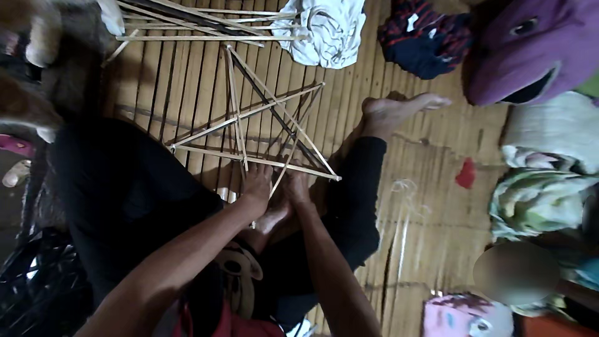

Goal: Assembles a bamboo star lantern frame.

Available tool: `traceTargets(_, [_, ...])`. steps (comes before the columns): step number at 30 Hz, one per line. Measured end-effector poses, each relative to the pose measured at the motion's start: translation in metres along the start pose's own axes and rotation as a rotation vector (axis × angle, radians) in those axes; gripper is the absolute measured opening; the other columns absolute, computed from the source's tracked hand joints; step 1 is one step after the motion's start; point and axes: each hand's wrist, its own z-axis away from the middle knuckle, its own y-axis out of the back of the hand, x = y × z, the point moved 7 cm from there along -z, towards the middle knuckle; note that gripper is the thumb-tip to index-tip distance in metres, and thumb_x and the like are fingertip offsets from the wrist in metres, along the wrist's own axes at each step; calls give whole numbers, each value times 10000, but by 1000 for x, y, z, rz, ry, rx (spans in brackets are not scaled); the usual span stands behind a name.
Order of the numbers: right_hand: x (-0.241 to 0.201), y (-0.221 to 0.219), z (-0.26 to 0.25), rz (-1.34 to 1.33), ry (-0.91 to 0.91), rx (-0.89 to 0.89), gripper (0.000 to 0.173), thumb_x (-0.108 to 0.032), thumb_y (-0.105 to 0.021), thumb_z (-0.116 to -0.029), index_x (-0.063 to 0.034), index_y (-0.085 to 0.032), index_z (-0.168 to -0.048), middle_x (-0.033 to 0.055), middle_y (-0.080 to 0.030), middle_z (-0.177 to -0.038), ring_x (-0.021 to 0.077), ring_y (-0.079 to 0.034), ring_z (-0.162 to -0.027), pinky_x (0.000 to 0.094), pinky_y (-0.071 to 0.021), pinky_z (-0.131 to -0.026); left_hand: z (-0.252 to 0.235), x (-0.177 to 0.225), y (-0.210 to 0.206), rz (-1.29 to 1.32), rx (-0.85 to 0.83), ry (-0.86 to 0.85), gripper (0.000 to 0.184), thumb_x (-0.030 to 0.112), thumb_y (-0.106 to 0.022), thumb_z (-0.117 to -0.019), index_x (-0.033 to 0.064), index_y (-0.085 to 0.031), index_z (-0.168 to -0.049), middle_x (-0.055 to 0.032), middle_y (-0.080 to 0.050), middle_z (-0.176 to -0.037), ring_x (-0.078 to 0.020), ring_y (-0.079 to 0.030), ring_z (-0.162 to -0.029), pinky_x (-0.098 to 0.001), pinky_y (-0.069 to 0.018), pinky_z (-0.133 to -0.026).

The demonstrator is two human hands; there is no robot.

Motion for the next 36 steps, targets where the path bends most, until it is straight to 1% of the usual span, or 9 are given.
traceTargets(10, [-3,0,-1,16,-11,11,97,13,-687,-914,48,-759,-968,230,-712,-1032,401,-685,-1002,549,-547,-905,-2,-2,1,65,9,37,746,-71,-623,-927,19,-304,-1596,-157,-306,-1647,-384,-274,-1514,-471,-296,-1204])
traceTargets(14, [-4,2,0,1,-66,4,114,6,-680,-923,42,-762,-993,230,-711,-1051,409,-677,-1030,571,-529,-930,-2,-1,-2,62,39,22,707,-46,-608,-952,5,-310,-1591,-175,-301,-1645,-400,-293,-1500,-490,-314,-1192])
traceTargets(17, [-3,-1,1,-42,-181,-38,198,-29,-641,-964,34,-744,-1121,228,-700,-1186,410,-638,-1162,584,-474,-1030,1,-2,-2,58,55,-2,586,-36,-572,-980,-44,-388,-1536,-196,-325,-1629,-389,-309,-1499,-491,-317,-1190])
traceTargets(19, [-4,-4,6,-30,-249,-86,282,-53,-632,-979,16,-698,-1243,218,-649,-1328,403,-578,-1286,577,-429,-1105,6,-4,-1,74,43,-8,400,-46,-562,-980,-87,-543,-1378,-198,-359,-1604,-381,-339,-1482,-474,-347,-1181])
traceTargets(23, [-13,1,19,-51,-327,-133,388,-61,-638,-983,42,-622,-1356,230,-534,-1489,393,-483,-1411,536,-389,-1163,16,-11,-3,190,102,-19,315,-70,-510,-997,-98,-591,-1300,-206,-431,-1547,-367,-420,-1433,-457,-404,-1141])
traceTargets(25, [-19,3,23,-52,-329,-107,385,-82,-654,-976,37,-638,-1342,232,-560,-1463,398,-507,-1389,542,-409,-1146,17,-13,-3,195,98,-23,328,-69,-501,-999,-100,-580,-1315,-208,-436,-1540,-367,-423,-1427,-458,-408,-1132])
traceTargets(27, [-23,4,24,-33,-352,-82,334,-98,-677,-961,36,-686,-1267,251,-627,-1350,426,-569,-1297,573,-442,-1096,15,-13,-3,173,93,-30,351,-64,-499,-1001,-94,-565,-1344,-203,-435,-1542,-361,-414,-1433,-452,-392,-1143])
traceTargets(31, [-18,-3,19,-55,-445,-162,335,-176,-676,-994,65,-679,-1227,279,-665,-1227,430,-633,-1180,560,-486,-1038,13,-10,-5,184,117,-6,350,-45,-504,-1008,-79,-565,-1350,-193,-451,-1529,-362,-410,-1434,-452,-381,-1151])
traceTargets(36, [-17,-7,7,-3,-360,-200,261,-143,-621,-1022,89,-711,-1102,285,-716,-1059,444,-698,-1035,584,-523,-960,13,-8,-4,162,94,-11,358,-47,-508,-1006,-75,-561,-1358,-196,-439,-1543,-366,-374,-1462,-459,-338,-1183])
